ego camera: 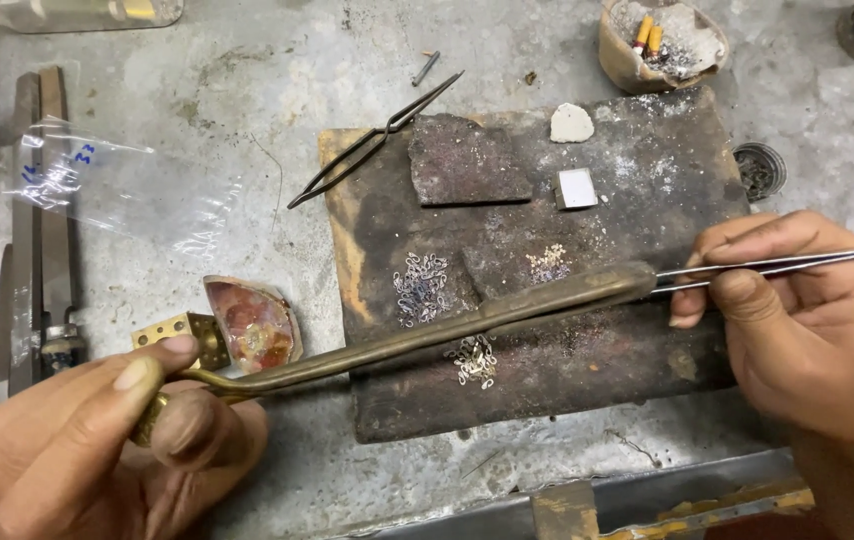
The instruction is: Soldering small metal rings together using a handheld torch and tweezers on a soldering block.
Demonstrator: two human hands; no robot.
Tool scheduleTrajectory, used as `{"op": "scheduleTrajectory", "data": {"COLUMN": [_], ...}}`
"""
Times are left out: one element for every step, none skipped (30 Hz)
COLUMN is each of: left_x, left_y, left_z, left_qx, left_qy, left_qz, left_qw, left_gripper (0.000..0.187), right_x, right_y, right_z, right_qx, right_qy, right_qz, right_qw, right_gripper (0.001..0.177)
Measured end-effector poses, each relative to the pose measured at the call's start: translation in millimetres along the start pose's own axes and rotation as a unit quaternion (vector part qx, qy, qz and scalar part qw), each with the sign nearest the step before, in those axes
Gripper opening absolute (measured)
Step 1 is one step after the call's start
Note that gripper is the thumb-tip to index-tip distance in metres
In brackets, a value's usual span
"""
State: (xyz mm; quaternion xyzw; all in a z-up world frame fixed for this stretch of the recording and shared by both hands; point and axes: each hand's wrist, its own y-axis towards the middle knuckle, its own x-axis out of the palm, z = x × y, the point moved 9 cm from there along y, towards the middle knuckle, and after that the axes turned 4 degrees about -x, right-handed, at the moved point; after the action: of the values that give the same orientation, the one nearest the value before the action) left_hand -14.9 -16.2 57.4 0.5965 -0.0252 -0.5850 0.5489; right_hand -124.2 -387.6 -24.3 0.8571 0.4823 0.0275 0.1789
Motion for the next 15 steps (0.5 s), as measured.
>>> {"op": "scheduleTrajectory", "data": {"left_x": [-1, -2, -3, -3, -2, -1, -1, -1, -6, -6, -5, -4, -4, -4, -5], "left_y": [-2, -4, -5, -6, -7, -7, -7, -8, -8, -7, -6, -5, -4, -4, -2], "left_z": [-1, -2, -8, -9, -10, -9, -9, -9, -2, -3, -4, -4, -3, -2, 3], "left_qx": [0.017, 0.034, 0.034, 0.056, 0.078, 0.078, 0.069, 0.059, 0.058, 0.019, -0.02, -0.02, -0.014, -0.009, -0.009], "left_qy": [0.018, 0.036, 0.036, 0.053, 0.07, 0.07, 0.075, 0.081, 0.081, 0.078, 0.075, 0.075, 0.057, 0.038, 0.038], "left_qz": [0.044, 0.088, 0.091, 0.085, 0.079, 0.08, 0.088, 0.096, 0.095, 0.064, 0.033, 0.033, 0.032, 0.031, 0.03], "left_qw": [0.999, 0.995, 0.995, 0.993, 0.991, 0.991, 0.991, 0.99, 0.991, 0.995, 0.996, 0.996, 0.998, 0.999, 0.999], "left_gripper": [0.018, 0.013, 0.013, 0.013, 0.015, 0.015, 0.016, 0.018, 0.018, 0.015, 0.015, 0.015, 0.015, 0.015, 0.015], "right_x": [0, 0, 1, 1, 1, 2, 3, 4, 4, 3, 2, 1, 0, -1, 0], "right_y": [0, 1, 1, 2, 2, 2, 2, 2, 2, 2, 2, 2, 1, 1, 0], "right_z": [2, 3, 2, 2, 2, 0, -1, -1, -1, 0, 0, 2, 3, 3, 2], "right_qx": [0.006, 0.011, 0.009, 0.011, 0.014, 0.013, 0.014, 0.016, 0.017, 0.021, 0.024, 0.025, 0.02, 0.014, 0.016], "right_qy": [0.007, 0.014, 0.014, 0.017, 0.02, 0.02, 0.014, 0.007, 0.007, 0.01, 0.012, 0.012, 0.009, 0.005, 0.005], "right_qz": [-0.004, -0.008, -0.008, -0.007, -0.005, -0.005, -0.002, 0.0, -0.001, 0.002, 0.006, 0.006, 0.009, 0.012, 0.013], "right_qw": [1.0, 1.0, 1.0, 1.0, 1.0, 1.0, 1.0, 1.0, 1.0, 1.0, 1.0, 1.0, 1.0, 1.0, 1.0], "right_gripper": [0.011, 0.012, 0.012, 0.013, 0.015, 0.015, 0.014, 0.013, 0.013, 0.013, 0.014, 0.014, 0.013, 0.013, 0.013]}}
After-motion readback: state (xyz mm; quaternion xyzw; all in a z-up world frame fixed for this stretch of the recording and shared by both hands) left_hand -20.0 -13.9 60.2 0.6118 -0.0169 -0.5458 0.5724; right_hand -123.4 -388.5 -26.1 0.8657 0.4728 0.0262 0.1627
